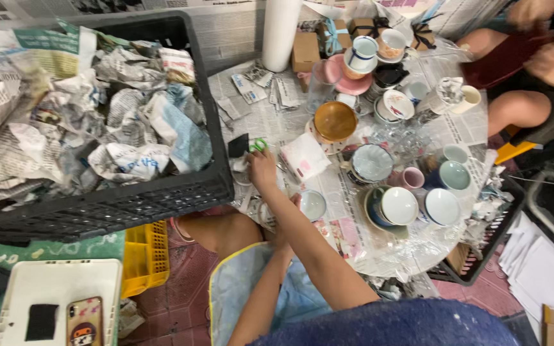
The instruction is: The person sits on the floor and wraps small ceramic cups and bowls individually in newspaper. They fold the paper around each item and secure it with tape, placing the wrapped items into a nearby basket.
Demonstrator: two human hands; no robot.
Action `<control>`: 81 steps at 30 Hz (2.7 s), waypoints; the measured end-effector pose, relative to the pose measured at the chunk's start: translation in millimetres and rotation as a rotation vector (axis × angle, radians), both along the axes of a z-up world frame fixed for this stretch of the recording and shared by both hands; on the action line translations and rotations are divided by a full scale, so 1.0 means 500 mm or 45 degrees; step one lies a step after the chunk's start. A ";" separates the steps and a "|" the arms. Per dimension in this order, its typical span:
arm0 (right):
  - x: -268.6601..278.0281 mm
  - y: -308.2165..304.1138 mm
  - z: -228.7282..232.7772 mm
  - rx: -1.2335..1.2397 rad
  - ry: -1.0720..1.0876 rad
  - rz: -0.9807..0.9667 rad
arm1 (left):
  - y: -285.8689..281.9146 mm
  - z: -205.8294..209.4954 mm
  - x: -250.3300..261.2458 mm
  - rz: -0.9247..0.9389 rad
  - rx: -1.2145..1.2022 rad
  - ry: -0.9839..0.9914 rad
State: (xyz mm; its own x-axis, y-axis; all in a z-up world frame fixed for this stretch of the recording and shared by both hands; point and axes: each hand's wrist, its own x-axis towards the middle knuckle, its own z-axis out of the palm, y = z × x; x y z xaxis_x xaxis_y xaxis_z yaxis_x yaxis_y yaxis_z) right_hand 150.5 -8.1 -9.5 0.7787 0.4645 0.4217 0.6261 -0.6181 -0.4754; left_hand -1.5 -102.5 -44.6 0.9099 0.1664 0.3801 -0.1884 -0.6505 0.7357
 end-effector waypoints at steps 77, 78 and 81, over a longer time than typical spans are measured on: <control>-0.656 -1.112 -0.154 2.161 1.662 -1.021 | -0.463 0.113 -0.108 -1.247 0.751 0.409; -0.636 -1.105 -0.137 2.387 1.670 -0.859 | -0.461 0.120 -0.107 -1.219 0.604 0.386; -0.551 -1.072 -0.054 2.630 1.662 -0.453 | -0.468 0.156 -0.103 -1.245 0.192 0.331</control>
